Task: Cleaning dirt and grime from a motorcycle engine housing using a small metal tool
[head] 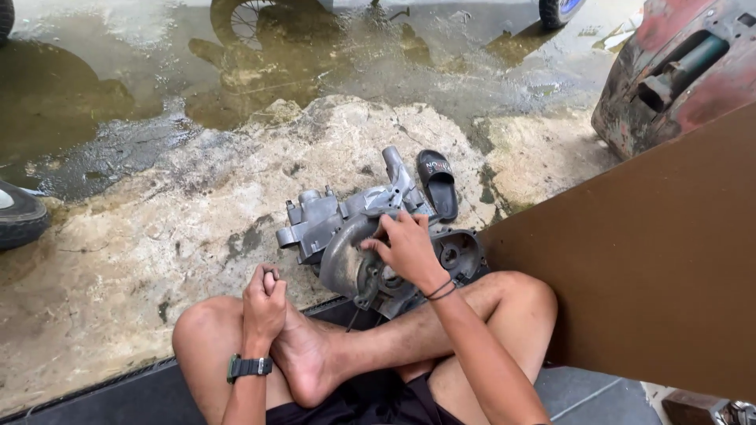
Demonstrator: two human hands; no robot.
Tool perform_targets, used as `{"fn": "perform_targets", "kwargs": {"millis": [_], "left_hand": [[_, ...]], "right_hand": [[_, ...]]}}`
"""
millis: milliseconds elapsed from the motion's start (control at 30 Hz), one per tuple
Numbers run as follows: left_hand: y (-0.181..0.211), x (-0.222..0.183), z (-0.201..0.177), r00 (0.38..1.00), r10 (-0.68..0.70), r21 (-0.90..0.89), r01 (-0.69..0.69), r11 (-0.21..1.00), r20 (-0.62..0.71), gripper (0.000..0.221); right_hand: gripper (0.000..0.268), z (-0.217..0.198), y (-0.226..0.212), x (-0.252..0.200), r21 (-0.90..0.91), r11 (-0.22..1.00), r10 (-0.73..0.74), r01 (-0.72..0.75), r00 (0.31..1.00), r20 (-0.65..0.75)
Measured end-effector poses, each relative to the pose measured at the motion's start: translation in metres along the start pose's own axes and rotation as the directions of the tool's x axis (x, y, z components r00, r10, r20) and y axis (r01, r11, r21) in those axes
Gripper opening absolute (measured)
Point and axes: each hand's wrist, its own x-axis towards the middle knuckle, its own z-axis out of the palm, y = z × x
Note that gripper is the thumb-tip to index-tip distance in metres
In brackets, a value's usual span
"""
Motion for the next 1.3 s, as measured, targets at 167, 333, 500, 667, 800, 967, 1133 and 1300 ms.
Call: {"fn": "perform_targets", "kwargs": {"millis": [167,333,500,667,800,967,1133,1300], "left_hand": [[0.006,0.002,0.000,1.000,-0.009,0.017,0.009,1.000,-0.011,0.010],[0.009,-0.006,-0.004,0.999,0.029,0.009,-0.028,1.000,-0.031,0.009],[0.005,-0.001,-0.001,0.998,0.061,-0.006,-0.062,0.998,-0.018,0.009],[-0.001,-0.004,-0.001,0.998,0.067,-0.030,-0.067,0.997,-0.012,0.008],[0.006,-0.001,-0.002,0.997,0.078,-0.044,-0.077,0.996,0.012,0.008],[0.003,-0.007,-0.002,0.997,0.081,-0.060,-0.081,0.995,-0.001,0.008],[0.007,0.000,-0.001,0.994,0.106,-0.068,-0.106,0.992,0.003,0.007],[0.007,-0.007,-0.003,0.991,0.131,-0.087,-0.132,0.987,-0.022,0.008]], "right_hand": [[0.042,0.020,-0.031,-0.024,-0.041,0.989,-0.141,0.146,0.985,0.105],[0.042,0.017,0.002,-0.010,-0.067,0.998,-0.017,0.015,0.999,-0.038],[0.044,0.023,-0.038,-0.034,-0.034,0.991,-0.124,0.128,0.988,0.092],[0.044,0.023,0.005,-0.012,-0.084,0.996,0.016,-0.018,0.999,-0.032],[0.039,0.018,-0.044,-0.033,-0.005,0.992,-0.120,0.122,0.982,0.146],[0.041,0.015,-0.009,-0.009,-0.077,0.997,0.002,0.002,0.999,0.052],[0.040,0.014,-0.042,-0.022,-0.028,0.980,-0.191,0.198,0.968,0.160],[0.041,0.017,0.009,0.005,-0.059,0.998,-0.027,0.026,1.000,-0.014]]}}
